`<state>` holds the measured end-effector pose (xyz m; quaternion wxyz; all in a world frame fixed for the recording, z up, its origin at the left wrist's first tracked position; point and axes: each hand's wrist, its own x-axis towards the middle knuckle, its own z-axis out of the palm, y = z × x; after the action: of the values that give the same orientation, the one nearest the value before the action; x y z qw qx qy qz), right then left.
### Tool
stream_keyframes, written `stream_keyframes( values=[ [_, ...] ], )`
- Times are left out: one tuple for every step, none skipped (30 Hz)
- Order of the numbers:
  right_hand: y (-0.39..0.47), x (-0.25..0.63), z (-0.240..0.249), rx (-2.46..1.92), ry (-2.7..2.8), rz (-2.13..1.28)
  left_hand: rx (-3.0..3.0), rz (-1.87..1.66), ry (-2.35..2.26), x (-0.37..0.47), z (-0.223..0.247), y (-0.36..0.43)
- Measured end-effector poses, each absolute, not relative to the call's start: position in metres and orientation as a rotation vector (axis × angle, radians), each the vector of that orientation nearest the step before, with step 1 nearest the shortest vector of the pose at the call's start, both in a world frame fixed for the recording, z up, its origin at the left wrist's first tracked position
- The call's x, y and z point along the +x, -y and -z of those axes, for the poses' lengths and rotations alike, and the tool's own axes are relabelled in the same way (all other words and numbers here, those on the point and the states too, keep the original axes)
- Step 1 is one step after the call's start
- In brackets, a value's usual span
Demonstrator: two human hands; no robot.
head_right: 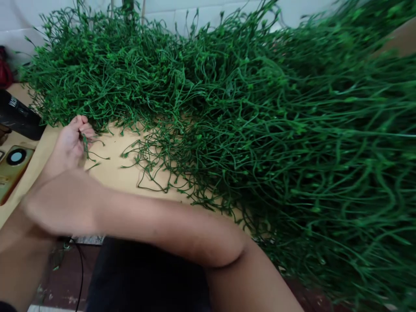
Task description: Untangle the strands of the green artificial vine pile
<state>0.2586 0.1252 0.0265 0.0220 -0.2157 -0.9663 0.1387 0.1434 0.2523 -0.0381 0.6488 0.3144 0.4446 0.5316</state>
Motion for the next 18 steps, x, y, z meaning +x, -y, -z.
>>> stream_keyframes(
  values=[
    [-0.136,0.268,-0.028,-0.787,2.955,-0.400,0.702,-1.183,-0.976,0.141,0.040,-0.253],
    [-0.148,0.278,-0.029,-1.035,2.878,-0.343,0.693,-1.176,-0.960,0.140,0.042,-0.254],
    [-0.161,0.287,-0.028,-1.200,2.795,-0.310,0.691,-1.177,-0.955,0.140,0.043,-0.254],
    [-0.174,0.296,-0.026,-1.336,2.696,-0.285,0.693,-1.182,-0.949,0.140,0.045,-0.255],
    [-0.184,0.302,-0.023,-1.443,2.597,-0.267,0.699,-1.190,-0.945,0.141,0.046,-0.256],
    [-0.193,0.307,-0.019,-1.501,2.515,-0.264,0.708,-1.200,-0.947,0.142,0.047,-0.256],
    [-0.199,0.309,-0.015,-1.535,2.452,-0.272,0.718,-1.211,-0.956,0.144,0.047,-0.256],
    [-0.204,0.308,-0.009,-1.550,2.413,-0.290,0.724,-1.219,-0.965,0.146,0.047,-0.256],
    [-0.207,0.307,-0.004,-1.550,2.400,-0.320,0.722,-1.233,-0.974,0.148,0.046,-0.256],
    [-0.209,0.304,0.002,-1.535,2.407,-0.361,0.716,-1.245,-0.983,0.150,0.045,-0.255],
    [-0.210,0.301,0.007,-1.510,2.424,-0.404,0.708,-1.252,-0.992,0.152,0.044,-0.254],
    [-0.211,0.299,0.010,-1.482,2.444,-0.442,0.702,-1.254,-0.998,0.153,0.043,-0.253],
    [-0.212,0.297,0.012,-1.464,2.461,-0.469,0.699,-1.250,-1.003,0.154,0.043,-0.253],
    [-0.212,0.298,0.011,-1.464,2.473,-0.486,0.701,-1.244,-1.003,0.155,0.042,-0.252],
    [-0.213,0.300,0.008,-1.485,2.482,-0.488,0.709,-1.240,-0.997,0.155,0.043,-0.251],
    [-0.212,0.304,0.003,-1.526,2.485,-0.469,0.719,-1.230,-0.986,0.156,0.043,-0.250],
    [-0.212,0.310,-0.004,-1.579,2.485,-0.428,0.728,-1.216,-0.973,0.157,0.043,-0.248],
    [-0.210,0.319,-0.013,-1.638,2.487,-0.372,0.736,-1.195,-0.960,0.157,0.043,-0.247]
  ],
)
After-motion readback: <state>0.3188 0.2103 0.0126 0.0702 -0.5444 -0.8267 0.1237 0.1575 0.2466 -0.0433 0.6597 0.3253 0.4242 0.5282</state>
